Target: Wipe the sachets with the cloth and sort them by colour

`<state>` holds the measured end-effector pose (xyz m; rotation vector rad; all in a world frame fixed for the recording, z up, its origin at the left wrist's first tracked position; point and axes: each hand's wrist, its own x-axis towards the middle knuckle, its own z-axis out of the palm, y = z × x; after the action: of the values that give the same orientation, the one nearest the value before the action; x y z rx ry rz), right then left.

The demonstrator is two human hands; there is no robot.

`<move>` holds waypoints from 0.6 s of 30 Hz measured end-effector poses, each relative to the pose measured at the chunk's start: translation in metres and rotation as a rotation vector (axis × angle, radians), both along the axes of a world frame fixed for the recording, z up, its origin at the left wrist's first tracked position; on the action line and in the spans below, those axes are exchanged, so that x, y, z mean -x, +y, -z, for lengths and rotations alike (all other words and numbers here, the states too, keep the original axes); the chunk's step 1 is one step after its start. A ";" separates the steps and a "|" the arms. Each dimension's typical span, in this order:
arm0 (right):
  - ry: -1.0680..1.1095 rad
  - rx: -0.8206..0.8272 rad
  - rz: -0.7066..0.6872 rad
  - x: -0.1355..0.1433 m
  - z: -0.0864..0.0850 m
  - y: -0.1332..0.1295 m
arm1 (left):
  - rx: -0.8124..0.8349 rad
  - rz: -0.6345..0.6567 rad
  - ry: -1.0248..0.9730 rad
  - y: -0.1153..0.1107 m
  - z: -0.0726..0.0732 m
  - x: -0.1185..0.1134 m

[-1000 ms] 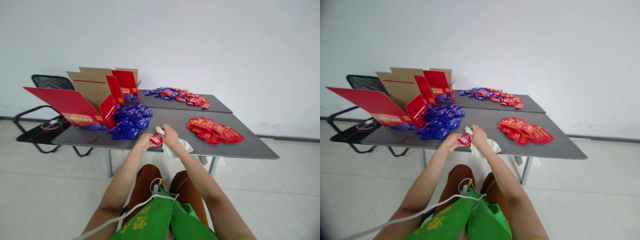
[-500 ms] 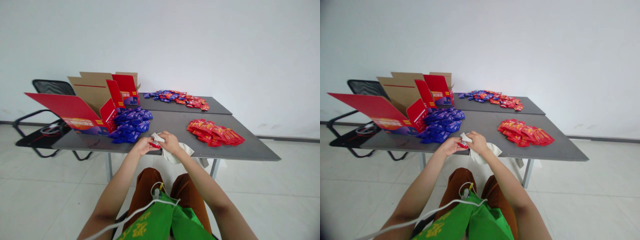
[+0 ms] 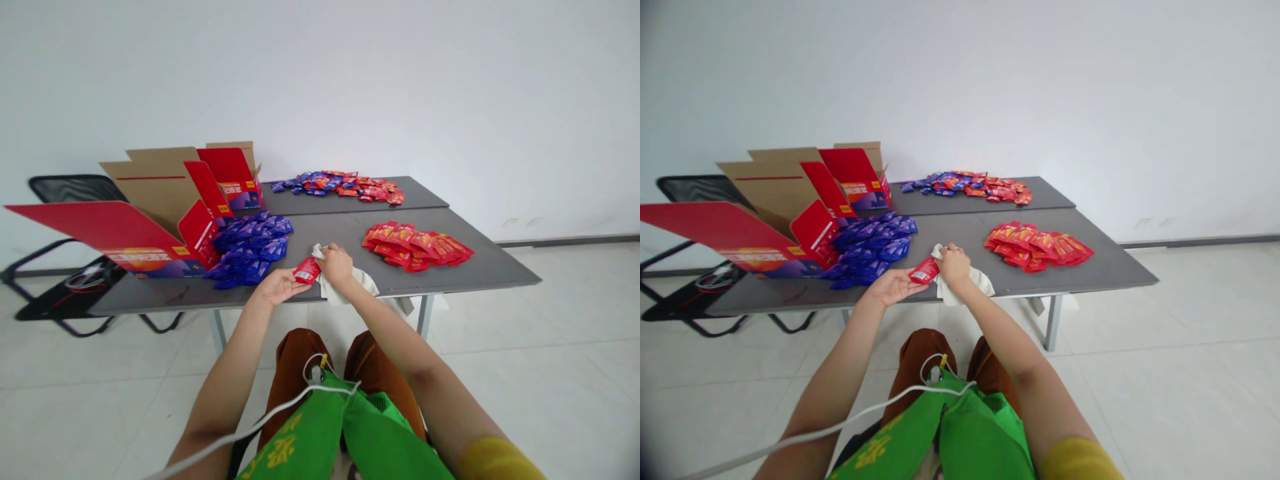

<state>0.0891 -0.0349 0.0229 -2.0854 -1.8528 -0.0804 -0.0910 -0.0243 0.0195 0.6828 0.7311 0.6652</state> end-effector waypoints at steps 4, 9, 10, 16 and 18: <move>-0.025 -0.024 0.051 0.001 0.006 -0.013 | -0.042 -0.140 0.243 0.003 -0.001 -0.008; -0.026 -0.074 0.082 -0.004 0.013 -0.021 | -0.342 -0.525 0.516 0.002 -0.014 -0.008; -0.025 -0.075 0.084 -0.004 0.013 -0.021 | -0.429 -0.586 0.538 0.000 -0.021 -0.009; -0.015 -0.080 0.102 -0.002 0.012 -0.019 | -1.100 -0.680 0.743 -0.016 -0.082 -0.072; 0.012 -0.075 0.101 -0.002 0.011 -0.018 | -1.278 -0.671 0.848 -0.019 -0.101 -0.114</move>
<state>0.0916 -0.0532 0.0116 -2.1219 -1.7098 -0.1595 0.0233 -0.0429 0.1202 2.0079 1.3200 1.5224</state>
